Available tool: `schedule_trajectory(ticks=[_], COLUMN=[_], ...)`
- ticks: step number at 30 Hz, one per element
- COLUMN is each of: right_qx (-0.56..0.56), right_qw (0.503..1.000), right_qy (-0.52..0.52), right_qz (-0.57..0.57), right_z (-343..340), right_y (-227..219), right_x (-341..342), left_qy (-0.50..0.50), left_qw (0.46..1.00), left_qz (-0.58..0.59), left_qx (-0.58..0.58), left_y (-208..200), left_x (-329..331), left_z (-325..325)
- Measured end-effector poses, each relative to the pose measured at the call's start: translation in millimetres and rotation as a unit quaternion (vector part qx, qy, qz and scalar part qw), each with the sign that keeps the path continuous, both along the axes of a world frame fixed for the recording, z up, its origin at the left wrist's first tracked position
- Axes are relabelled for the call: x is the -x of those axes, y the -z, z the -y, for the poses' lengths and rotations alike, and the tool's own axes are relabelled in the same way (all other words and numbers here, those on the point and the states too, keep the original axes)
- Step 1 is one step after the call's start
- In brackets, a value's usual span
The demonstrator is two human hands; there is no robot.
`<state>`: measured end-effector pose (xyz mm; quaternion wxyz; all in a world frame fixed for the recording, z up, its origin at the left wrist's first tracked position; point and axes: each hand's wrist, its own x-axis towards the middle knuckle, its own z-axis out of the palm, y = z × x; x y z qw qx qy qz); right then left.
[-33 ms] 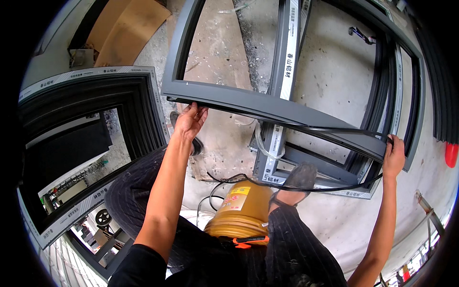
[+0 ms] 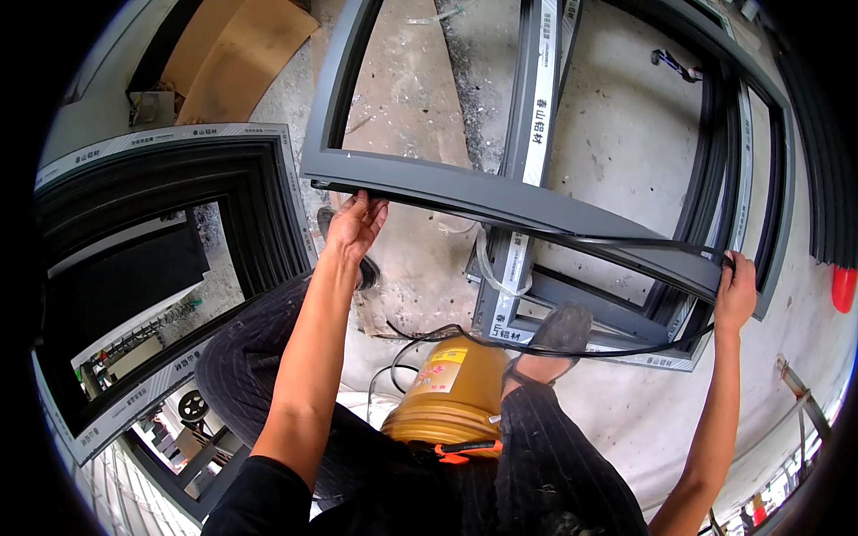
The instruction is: The person sits on the floor and installs a rubber seal onto a metal window frame. They use pliers to cut the seal to the correct length and press it into the frame's groove by hand.
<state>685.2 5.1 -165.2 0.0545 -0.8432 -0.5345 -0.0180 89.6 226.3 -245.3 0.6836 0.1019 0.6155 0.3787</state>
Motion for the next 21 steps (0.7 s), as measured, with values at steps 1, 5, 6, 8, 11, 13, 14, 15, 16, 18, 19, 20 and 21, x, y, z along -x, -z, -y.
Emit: schedule_trajectory(ticks=[1,5,6,8,11,13,14,15,16,18,19,20,21], right_qx=[-0.001,-0.014,-0.018,-0.028,-0.033,-0.029,-0.035,-0.039,-0.043,-0.045,-0.046,-0.042,-0.037], right_qw=[1.000,0.999,0.998,0.998,0.997,0.996,0.996,0.996,0.997,0.997,0.997,0.997,0.997], right_qy=[0.006,0.032,0.035,0.031,0.045,0.061,0.056,0.052,0.047,0.049,0.049,0.048,0.046], right_qz=[0.010,0.035,0.040,0.046,0.056,0.059,0.055,0.054,0.053,0.051,0.050,0.050,0.050], right_z=[0.7,1.8,0.9,0.5,-1.0,0.4,-2.3,-2.4,-2.6,-0.7,0.4,0.6,1.0], right_y=[1.3,5.3,4.7,6.2,5.4,6.6,6.6,7.4,7.7,8.6,7.8,8.5,8.0], right_x=[0.3,6.6,8.6,11.2,13.5,14.1,14.7,14.8,14.7,13.0,11.8,12.2,11.3], left_qy=[-0.001,0.048,0.033,0.017,0.012,0.039,0.051,0.030,0.026,0.032,0.042,0.052,0.050], left_qw=[1.000,0.995,0.996,0.999,0.999,0.996,0.995,0.997,0.998,0.999,0.999,0.998,0.999], left_qz=[0.006,0.081,0.080,0.044,0.042,0.078,0.083,0.073,0.058,0.031,0.022,0.010,0.003], left_qx=[0.010,0.033,0.022,0.010,0.020,0.026,0.013,0.007,0.003,0.005,0.010,0.015,0.003], left_y=[-0.2,-7.5,-4.5,-1.8,-6.2,-11.9,-8.2,-9.0,-5.5,-7.7,-8.9,-11.5,-7.2], left_x=[-1.5,-25.1,-34.1,-39.3,-51.0,-64.8,-72.4,-81.2,-83.0,-82.9,-81.7,-78.6,-68.5], left_z=[2.5,18.8,24.5,25.9,28.6,37.9,46.0,49.4,50.3,47.5,45.5,42.2,38.0])
